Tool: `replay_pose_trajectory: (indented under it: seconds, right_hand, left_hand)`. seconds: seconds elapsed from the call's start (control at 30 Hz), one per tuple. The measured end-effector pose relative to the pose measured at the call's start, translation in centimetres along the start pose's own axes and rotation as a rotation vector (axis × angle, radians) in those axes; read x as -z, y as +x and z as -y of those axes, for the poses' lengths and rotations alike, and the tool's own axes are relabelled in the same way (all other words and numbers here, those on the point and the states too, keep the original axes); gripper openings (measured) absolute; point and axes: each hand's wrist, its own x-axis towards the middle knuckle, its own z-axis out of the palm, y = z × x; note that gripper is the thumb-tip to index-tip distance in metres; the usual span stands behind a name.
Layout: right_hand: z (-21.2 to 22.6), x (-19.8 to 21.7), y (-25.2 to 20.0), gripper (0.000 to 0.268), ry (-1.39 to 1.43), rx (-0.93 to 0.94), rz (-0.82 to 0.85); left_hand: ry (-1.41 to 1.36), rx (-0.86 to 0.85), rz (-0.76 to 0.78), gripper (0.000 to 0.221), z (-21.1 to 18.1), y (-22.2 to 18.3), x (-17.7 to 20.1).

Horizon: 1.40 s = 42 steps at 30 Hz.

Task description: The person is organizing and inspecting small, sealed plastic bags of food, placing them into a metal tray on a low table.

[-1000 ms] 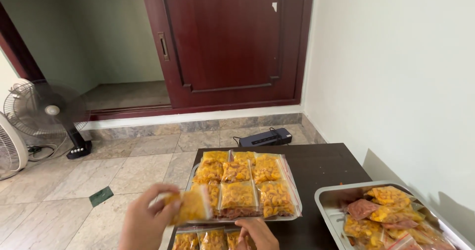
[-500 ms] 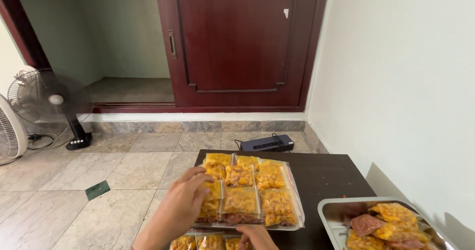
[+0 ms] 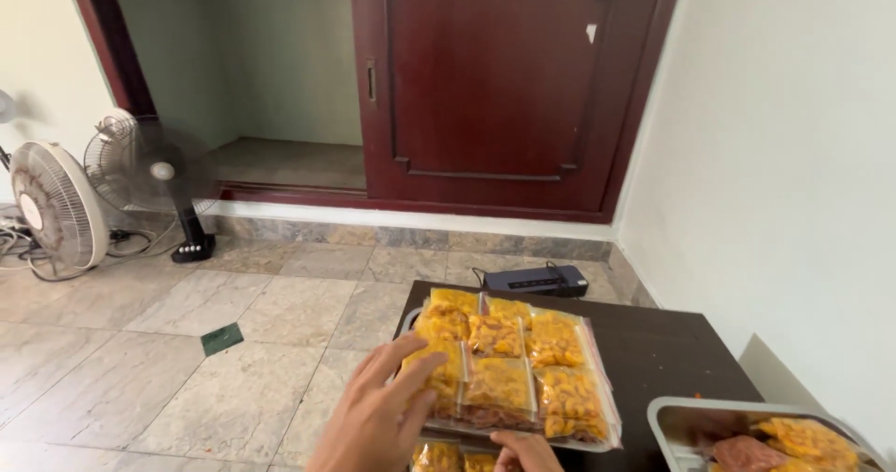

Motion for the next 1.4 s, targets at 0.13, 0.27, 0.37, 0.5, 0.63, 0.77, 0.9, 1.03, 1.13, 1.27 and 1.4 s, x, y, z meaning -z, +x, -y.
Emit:
replay_pose_trajectory:
  seconds: [0.13, 0.27, 0.37, 0.5, 0.63, 0.77, 0.9, 1.03, 1.13, 1.27, 1.4]
  right_hand:
    - [13.8, -0.9, -5.3, 0.041, 0.056, -0.032, -0.347]
    - [22.5, -1.4, -10.0, 0.021, -0.018, 0.163, -0.838]
    - [22.9, -1.4, -10.1, 0.023, 0.034, 0.073, -0.805]
    - [23.1, -1.3, -10.3, 0.021, 0.025, 0.086, -0.825]
    - [22.8, -1.6, -10.3, 0.022, 0.001, 0.042, -0.821]
    - [23.0, -1.7, -10.3, 0.022, 0.011, 0.093, -0.847]
    - [22.9, -1.8, -10.4, 0.022, 0.019, 0.091, -0.852]
    - [22.9, -1.7, -10.3, 0.022, 0.005, 0.077, -0.853]
    - [23.0, -1.8, -10.3, 0.022, 0.008, 0.093, -0.856]
    - [22.8, -1.8, -10.3, 0.022, 0.019, 0.073, -0.851]
    - [22.7, -1.7, -10.3, 0.022, 0.013, 0.107, -0.854]
  left_hand:
    - [-0.040, 0.367, 0.172, 0.040, 1.9, -4.2, -0.1]
    - [0.025, 0.596, 0.597, 0.045, 3.2, -6.0, 0.3]
    - [0.049, 0.541, 0.519, 0.046, 4.2, -7.4, -0.7]
    - [0.058, 0.554, 0.488, 0.045, 4.6, -7.3, -1.3]
    - [0.081, 0.665, 0.663, 0.049, 3.1, -6.9, -0.4]
    - [0.096, 0.704, 0.687, 0.060, 2.5, -6.9, 0.1]
    - [0.094, 0.735, 0.685, 0.063, 2.6, -7.0, 0.0]
    - [0.094, 0.809, 0.678, 0.064, 2.4, -6.8, 0.0]
    - [0.095, 0.833, 0.649, 0.069, 2.3, -6.8, -0.1]
    - [0.066, 0.887, 0.686, 0.077, 2.5, -6.6, -0.6]
    - [0.040, 0.941, 0.662, 0.064, 2.3, -6.3, 0.5]
